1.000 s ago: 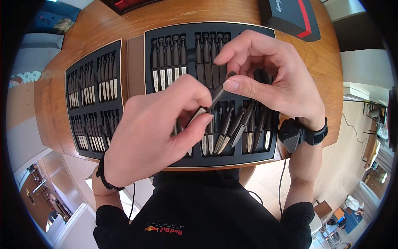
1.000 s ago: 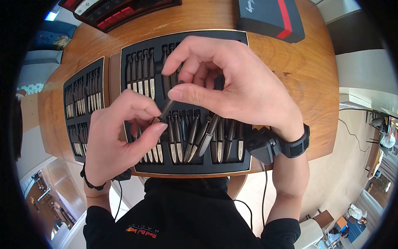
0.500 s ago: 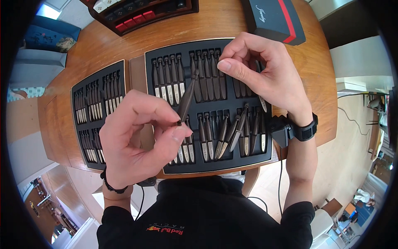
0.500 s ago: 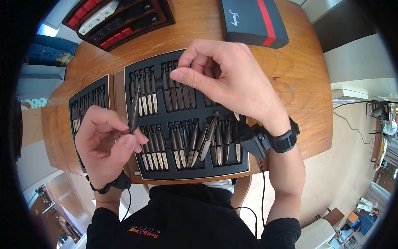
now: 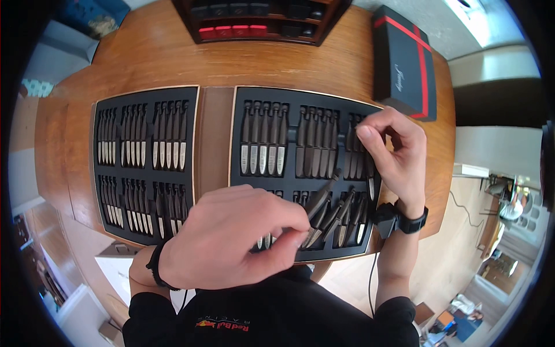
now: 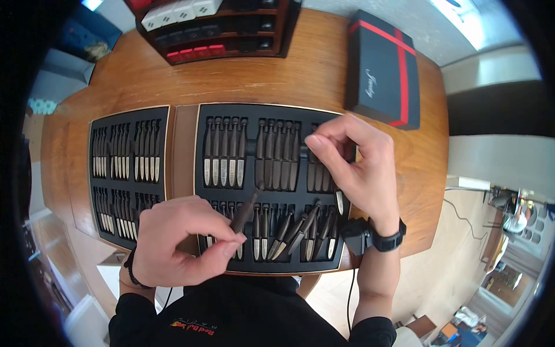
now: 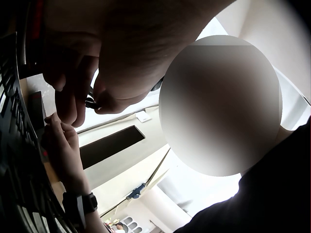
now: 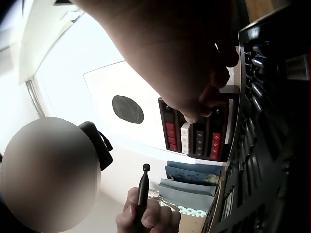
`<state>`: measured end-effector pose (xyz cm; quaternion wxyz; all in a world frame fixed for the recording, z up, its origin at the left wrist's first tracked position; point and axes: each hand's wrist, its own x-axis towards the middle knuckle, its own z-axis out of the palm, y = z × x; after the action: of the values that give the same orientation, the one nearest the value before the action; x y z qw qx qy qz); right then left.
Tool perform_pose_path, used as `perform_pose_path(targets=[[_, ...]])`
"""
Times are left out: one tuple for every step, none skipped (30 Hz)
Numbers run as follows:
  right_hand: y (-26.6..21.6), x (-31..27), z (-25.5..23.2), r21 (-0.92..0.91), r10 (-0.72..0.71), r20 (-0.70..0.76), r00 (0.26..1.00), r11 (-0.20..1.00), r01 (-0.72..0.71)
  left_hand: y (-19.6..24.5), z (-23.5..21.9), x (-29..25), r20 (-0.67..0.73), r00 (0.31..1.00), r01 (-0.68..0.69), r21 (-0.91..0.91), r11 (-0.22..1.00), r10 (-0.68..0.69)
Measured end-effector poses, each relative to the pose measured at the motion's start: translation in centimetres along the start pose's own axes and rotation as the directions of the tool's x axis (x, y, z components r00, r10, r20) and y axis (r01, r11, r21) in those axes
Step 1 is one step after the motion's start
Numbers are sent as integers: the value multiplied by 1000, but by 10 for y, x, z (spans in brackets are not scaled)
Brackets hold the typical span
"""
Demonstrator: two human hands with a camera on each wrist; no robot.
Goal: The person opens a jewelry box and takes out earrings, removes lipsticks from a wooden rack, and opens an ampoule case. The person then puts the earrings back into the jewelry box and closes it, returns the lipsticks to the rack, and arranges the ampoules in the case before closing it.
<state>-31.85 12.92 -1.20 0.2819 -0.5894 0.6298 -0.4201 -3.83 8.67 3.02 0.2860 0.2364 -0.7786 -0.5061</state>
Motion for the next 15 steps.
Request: perform_pose_path(targets=[[0, -2, 0, -8, 3, -19, 1000, 1000, -3, 0, -1, 0, 10, 1000, -5, 8, 1000, 5], [-2, -2, 2, -9, -6, -39, 999, 1000, 5, -1, -1, 0, -12, 1000, 13, 21, 1000, -13], [-5, -3, 2, 19, 37, -21, 999, 999, -36, -4, 0, 0, -11, 1000, -23, 12, 1000, 23], [-2, -3, 1, 19, 35, -16, 999, 999, -35, -6, 1, 1, -8, 998, -59, 7, 998, 59], [-1, -2, 1, 27, 53, -13, 999, 998, -53, -7, 1, -1, 1, 998, -56, -1, 998, 56], [1, -1, 0, 30, 75, -14, 997, 997, -74, -9, 0, -1, -19, 998, -53, 24, 998, 54], [2, 1, 0, 40, 55, 0, 998, 998, -55, -11, 1, -3, -9, 997, -73, 31, 997, 74], [3, 0, 0, 32, 70, -5, 998, 997, -70, -12, 4, -6, 5, 996, -88, 28, 996, 88], [4, -1, 0, 21, 88, -10, 996, 996, -88, -11, 5, -5, -15, 992, -121, 25, 992, 121], [4, -2, -1, 5, 107, -5, 994, 994, -106, -12, 7, -5, -29, 994, -107, 27, 994, 108], [5, -1, -2, 8, 110, 4, 994, 994, -110, -14, 8, -5, -38, 990, -132, 26, 991, 133], [6, -1, -3, 12, 113, 9, 994, 993, -113, -13, 8, -6, -43, 986, -159, 27, 987, 160], [7, 0, -6, -15, 124, 38, 992, 992, -123, -14, 10, -7, -69, 984, -164, 4, 986, 164], [8, 2, -6, -11, 110, 30, 993, 994, -110, -15, 9, -7, -68, 982, -174, 16, 985, 175], [10, 3, -6, -15, 101, 42, 994, 995, -101, -15, 10, -7, -64, 981, -184, 16, 983, 185]])
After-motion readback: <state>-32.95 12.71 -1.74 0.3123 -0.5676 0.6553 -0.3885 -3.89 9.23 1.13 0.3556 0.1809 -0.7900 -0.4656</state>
